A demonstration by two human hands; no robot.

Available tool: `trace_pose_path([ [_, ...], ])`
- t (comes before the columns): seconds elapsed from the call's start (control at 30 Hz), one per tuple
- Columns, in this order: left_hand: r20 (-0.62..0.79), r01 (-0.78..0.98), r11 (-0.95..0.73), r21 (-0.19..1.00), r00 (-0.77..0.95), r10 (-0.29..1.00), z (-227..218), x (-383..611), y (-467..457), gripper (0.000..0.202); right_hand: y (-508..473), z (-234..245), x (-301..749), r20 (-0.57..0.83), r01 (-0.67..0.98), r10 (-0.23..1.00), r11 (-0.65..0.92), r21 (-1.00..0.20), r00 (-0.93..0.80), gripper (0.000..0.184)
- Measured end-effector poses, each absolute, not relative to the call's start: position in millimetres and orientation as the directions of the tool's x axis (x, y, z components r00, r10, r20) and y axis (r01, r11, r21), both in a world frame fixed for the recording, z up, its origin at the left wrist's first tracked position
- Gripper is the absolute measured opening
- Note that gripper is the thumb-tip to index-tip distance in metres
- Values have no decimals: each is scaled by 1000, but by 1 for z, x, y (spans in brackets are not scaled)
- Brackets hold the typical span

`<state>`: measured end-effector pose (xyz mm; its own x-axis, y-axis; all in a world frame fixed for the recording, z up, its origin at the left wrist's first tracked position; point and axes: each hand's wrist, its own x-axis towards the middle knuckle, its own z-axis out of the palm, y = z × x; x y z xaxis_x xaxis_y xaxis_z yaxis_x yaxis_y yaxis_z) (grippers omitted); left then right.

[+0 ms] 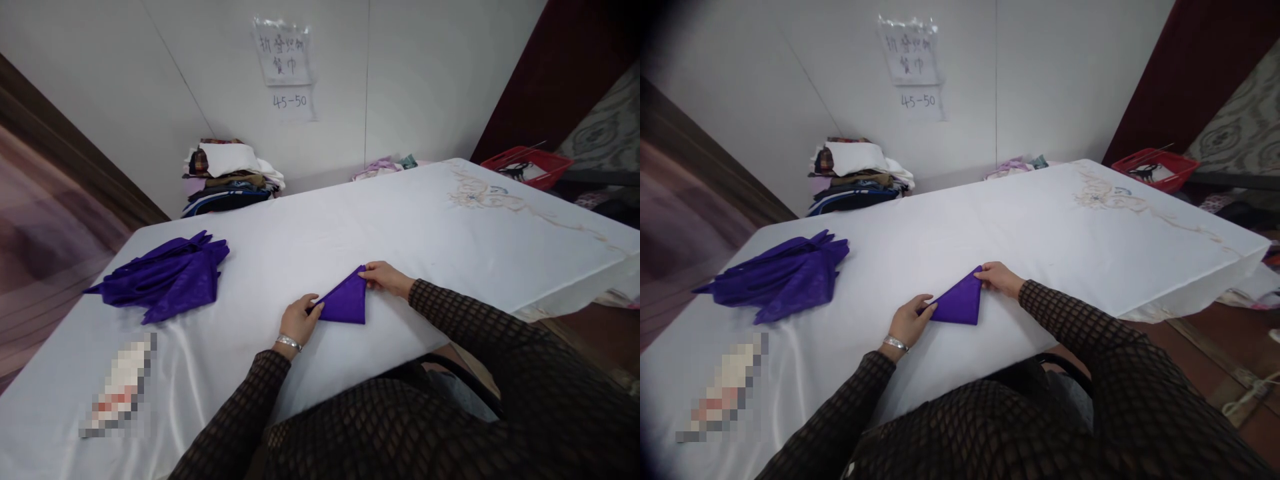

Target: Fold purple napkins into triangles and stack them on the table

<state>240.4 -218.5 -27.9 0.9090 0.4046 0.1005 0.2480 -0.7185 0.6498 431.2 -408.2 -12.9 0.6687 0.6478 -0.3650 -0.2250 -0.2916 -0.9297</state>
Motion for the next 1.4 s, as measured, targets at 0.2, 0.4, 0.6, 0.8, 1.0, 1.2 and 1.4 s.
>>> trace_pose_path([
  [0.2,163,273,-762,587,882,442,-29,238,-216,24,-409,-14,433,-345,-175,612,-321,-931,712,22],
  [0.4,213,255,-773,581,869,447,-31,235,-218,24,-413,-16,435,-221,82,621,-420,-904,752,21],
  [0.6,235,260,-768,585,852,468,-33,234,-218,24,-410,-27,445,-197,103,612,-418,-902,766,12],
  [0.8,235,262,-763,591,849,473,-38,235,-216,26,-403,-24,452,-168,219,621,-497,-840,766,14],
  [1.0,249,248,-766,593,848,467,-41,236,-214,24,-394,-22,458,-148,297,621,-554,-778,770,10],
  [1.2,255,247,-779,576,852,458,-41,236,-214,24,-392,-22,459,-141,348,619,-599,-721,773,7],
  [1.4,261,244,-794,557,856,446,-41,235,-215,22,-391,-24,459,-91,449,615,-660,-603,783,16],
])
